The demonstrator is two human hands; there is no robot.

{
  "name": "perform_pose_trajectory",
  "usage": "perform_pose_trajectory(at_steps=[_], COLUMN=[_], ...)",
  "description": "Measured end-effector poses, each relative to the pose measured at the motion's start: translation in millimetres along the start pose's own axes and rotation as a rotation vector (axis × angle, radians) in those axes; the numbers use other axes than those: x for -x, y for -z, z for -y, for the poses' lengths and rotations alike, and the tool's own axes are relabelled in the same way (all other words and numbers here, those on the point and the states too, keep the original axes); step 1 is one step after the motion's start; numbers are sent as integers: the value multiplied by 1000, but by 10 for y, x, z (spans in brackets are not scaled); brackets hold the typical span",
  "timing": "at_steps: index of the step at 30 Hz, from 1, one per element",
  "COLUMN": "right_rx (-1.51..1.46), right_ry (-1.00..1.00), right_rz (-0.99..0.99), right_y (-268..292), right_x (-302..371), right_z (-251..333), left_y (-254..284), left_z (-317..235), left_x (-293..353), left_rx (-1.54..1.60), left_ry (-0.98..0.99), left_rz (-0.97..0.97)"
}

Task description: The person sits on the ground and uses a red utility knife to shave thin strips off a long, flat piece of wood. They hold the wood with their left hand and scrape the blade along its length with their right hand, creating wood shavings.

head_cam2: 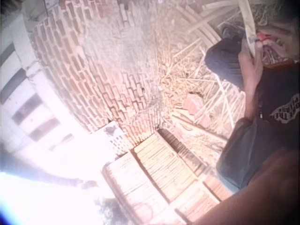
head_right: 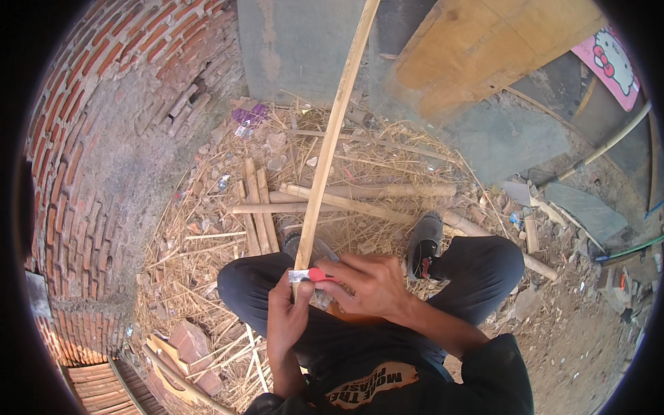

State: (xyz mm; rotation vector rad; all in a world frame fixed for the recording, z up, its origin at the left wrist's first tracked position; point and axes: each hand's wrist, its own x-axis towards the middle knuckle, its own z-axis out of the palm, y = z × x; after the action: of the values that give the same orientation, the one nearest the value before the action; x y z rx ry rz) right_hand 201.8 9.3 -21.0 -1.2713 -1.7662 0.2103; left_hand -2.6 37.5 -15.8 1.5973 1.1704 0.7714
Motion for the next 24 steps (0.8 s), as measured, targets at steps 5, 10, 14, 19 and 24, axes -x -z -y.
perform_pose_trajectory(at_steps=[5,10,14,19,24], right_rx=[31,102,329,212,-105], right_ry=[-1,-86,-483,-586,-477], right_rz=[9,-49,-255,-304,-296], right_y=[33,52,491,763,484], right_x=[-28,-3,-407,-253,-15], right_z=[-3,-44,-857,-1101,-710], left_y=[-21,-44,59,154,108], left_z=[-24,-46,-53,-102,117], left_x=[10,16,439,537,219], left_rx=[11,-2,-20,-122,20], left_ry=[-3,-36,108,77,99], left_rz=[-11,-33,128,242,214])
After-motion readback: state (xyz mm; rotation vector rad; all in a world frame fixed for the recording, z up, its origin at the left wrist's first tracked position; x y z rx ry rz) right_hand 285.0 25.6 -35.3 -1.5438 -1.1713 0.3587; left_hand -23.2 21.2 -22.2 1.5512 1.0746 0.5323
